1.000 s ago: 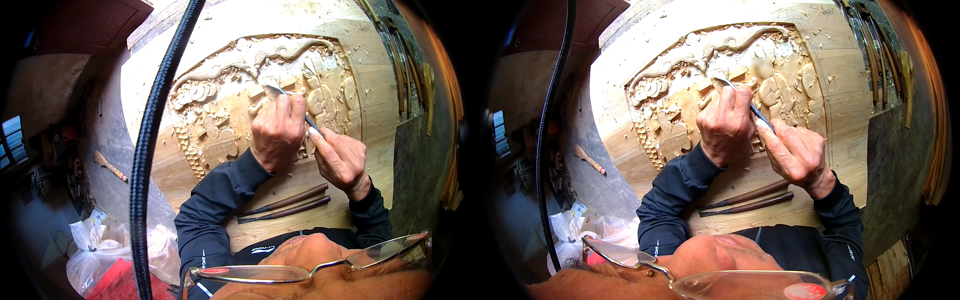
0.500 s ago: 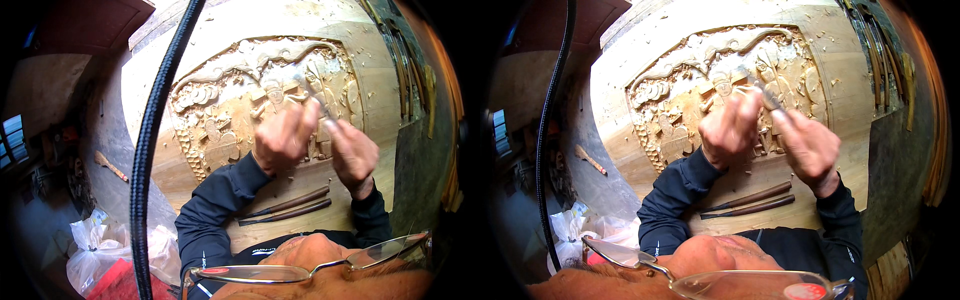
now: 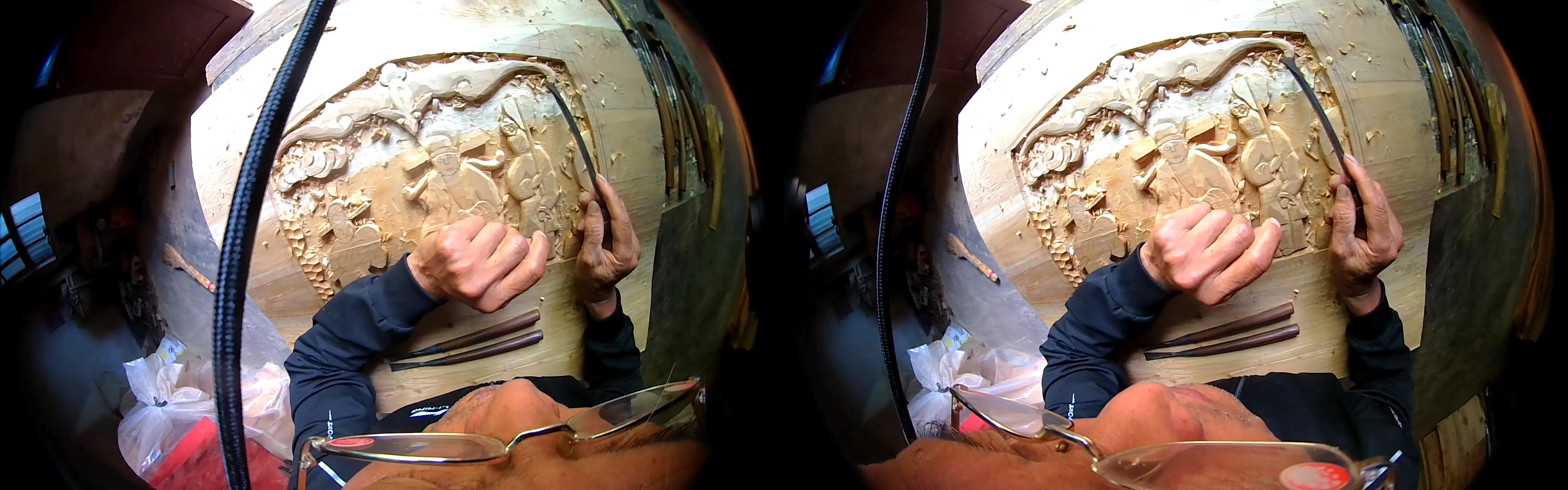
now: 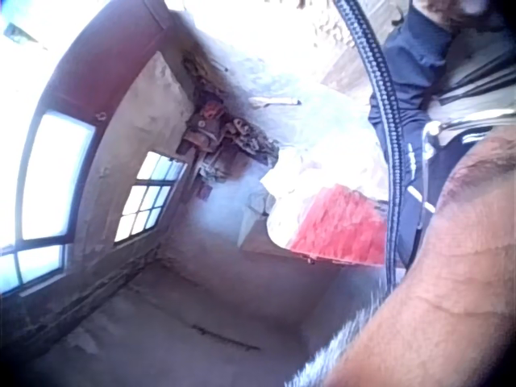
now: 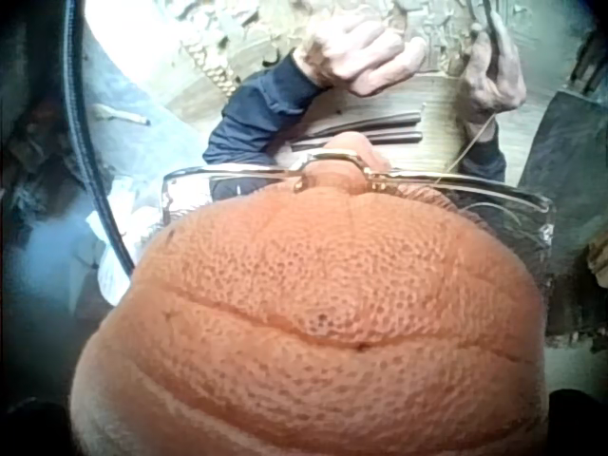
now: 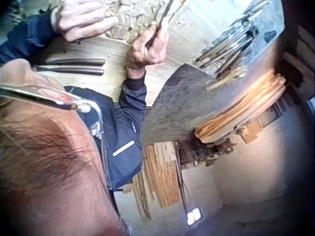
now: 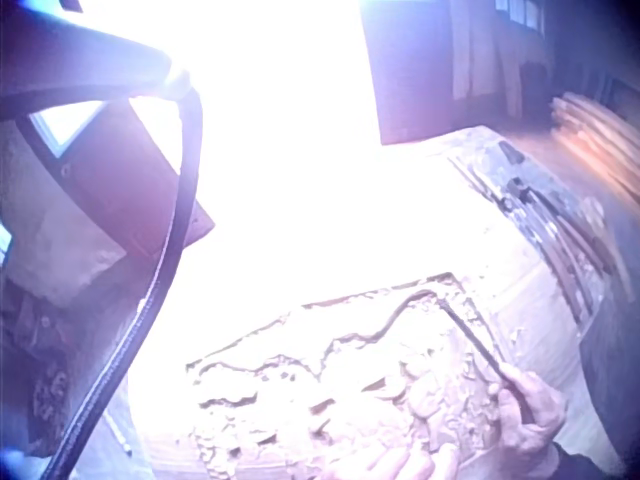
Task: The person carves a wooden relief sculpture using various chisels and a mallet. They use a chisel and mallet to remove material and refine the details of a figure in the wood.
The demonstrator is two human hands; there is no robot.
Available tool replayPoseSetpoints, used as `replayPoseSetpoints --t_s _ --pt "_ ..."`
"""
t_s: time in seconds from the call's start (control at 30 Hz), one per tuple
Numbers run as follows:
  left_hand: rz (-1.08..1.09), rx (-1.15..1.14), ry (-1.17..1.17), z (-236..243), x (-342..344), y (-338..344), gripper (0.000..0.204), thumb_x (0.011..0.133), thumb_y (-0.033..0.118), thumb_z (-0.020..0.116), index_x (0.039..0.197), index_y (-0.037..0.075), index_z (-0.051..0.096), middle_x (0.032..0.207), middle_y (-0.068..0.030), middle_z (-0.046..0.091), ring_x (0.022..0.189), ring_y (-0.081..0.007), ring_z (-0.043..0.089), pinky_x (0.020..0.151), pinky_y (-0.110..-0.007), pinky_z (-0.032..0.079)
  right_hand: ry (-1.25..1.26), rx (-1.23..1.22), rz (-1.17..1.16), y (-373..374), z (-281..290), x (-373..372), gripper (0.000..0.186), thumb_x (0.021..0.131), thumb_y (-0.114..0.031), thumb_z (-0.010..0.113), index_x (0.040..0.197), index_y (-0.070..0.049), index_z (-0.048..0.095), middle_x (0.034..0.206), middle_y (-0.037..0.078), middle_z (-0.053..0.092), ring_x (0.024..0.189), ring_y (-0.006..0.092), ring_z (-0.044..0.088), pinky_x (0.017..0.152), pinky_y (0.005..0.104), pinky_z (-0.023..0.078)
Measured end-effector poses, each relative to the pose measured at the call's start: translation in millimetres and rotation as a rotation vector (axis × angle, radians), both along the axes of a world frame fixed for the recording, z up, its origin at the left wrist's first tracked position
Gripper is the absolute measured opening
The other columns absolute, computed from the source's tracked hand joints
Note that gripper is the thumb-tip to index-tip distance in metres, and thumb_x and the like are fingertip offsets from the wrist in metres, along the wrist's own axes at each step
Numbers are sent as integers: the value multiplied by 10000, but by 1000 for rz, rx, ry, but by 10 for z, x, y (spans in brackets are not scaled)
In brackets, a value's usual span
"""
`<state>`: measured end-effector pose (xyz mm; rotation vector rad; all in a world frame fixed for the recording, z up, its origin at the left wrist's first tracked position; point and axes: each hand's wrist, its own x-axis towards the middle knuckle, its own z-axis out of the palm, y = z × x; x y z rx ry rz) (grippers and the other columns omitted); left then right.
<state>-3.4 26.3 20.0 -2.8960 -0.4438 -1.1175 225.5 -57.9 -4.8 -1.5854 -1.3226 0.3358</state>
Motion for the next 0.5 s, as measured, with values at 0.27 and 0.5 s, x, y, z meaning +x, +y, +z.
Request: replayPoseSetpoints --t_s 0.27,0.5 --pt "-38 -39 25 11 11 -8 377 775 94 746 1136 -16 748 760 -12 553 596 -93 552 507 -249 411 -57 -9 23 3 41 41 330 998 102 685 1324 69 723 1105 176 784 944 215 752 840 314 595" --pt "-28 -12 25 -43 -11 -28 343 810 99 746 1139 0 755 767 -6 559 598 -98 556 512 -257 420 -129 44 37 65 78 10 332 992 100 695 1317 49 732 1082 169 781 936 210 749 846 314 591"
